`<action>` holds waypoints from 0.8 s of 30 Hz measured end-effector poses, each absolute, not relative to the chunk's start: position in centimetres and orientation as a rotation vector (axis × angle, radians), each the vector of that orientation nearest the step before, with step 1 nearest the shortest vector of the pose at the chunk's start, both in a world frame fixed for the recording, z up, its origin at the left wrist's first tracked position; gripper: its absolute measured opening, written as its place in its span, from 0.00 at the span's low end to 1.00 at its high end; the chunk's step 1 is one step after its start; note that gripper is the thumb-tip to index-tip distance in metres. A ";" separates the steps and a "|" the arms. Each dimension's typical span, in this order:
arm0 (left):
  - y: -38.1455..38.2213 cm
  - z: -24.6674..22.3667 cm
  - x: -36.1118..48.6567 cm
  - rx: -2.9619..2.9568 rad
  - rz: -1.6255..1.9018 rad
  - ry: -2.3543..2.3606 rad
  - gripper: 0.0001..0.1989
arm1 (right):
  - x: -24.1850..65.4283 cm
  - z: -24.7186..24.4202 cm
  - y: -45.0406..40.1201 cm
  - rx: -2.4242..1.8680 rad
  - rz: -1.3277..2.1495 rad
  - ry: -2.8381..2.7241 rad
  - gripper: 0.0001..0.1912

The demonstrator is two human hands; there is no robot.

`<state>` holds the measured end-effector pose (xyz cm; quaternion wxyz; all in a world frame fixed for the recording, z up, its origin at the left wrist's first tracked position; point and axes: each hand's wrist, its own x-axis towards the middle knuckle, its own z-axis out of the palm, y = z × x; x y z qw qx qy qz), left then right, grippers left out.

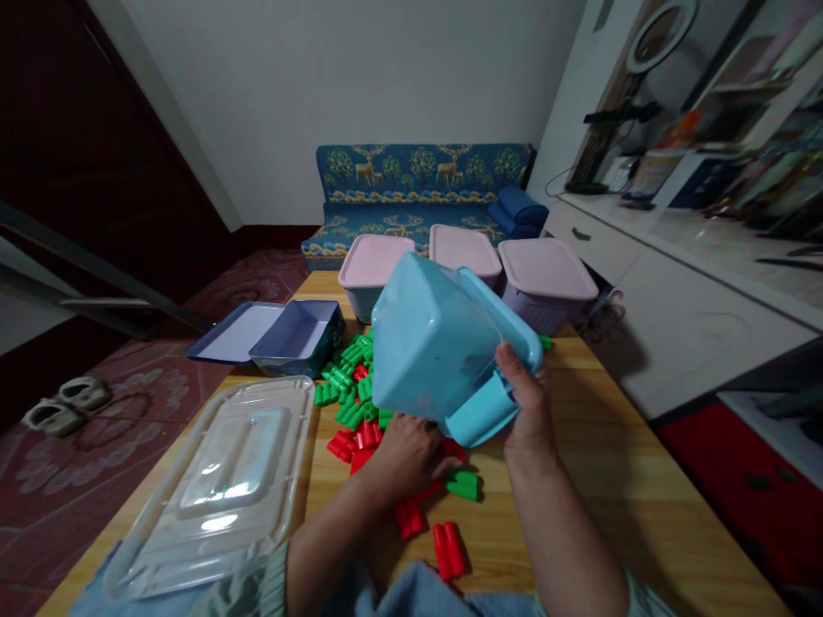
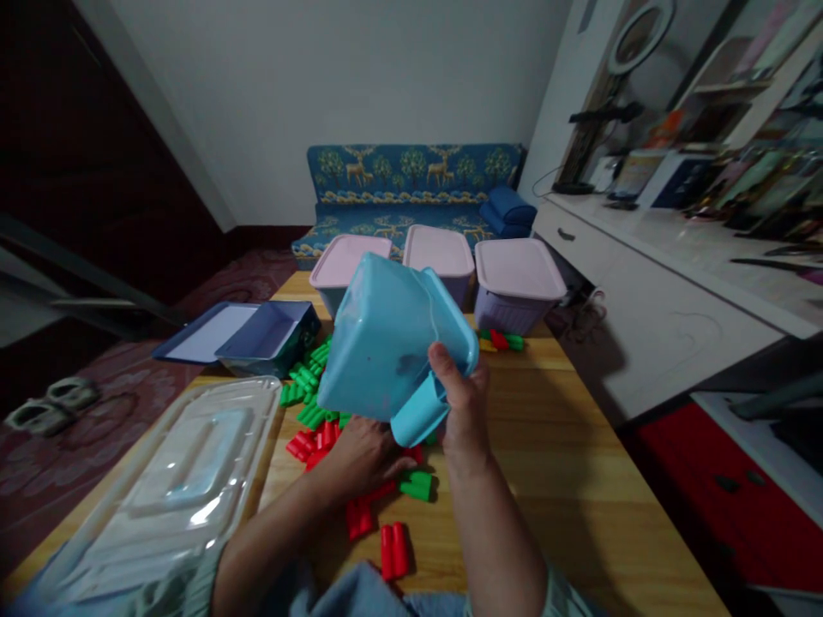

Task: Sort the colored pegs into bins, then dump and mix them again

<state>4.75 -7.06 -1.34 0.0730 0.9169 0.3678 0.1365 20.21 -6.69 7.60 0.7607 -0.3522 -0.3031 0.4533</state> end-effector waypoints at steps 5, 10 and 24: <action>-7.3 -2.3 3.3 2.651 0.673 1.226 0.19 | 19.4 7.8 -7.7 -0.888 0.976 -1.010 0.12; -6.8 -3.8 3.0 2.640 0.689 1.349 0.18 | 18.9 10.0 -8.6 -0.955 1.123 -1.389 0.15; -6.7 -2.4 3.1 2.735 0.637 1.399 0.30 | 29.6 10.5 -16.2 -1.734 0.198 -2.340 0.10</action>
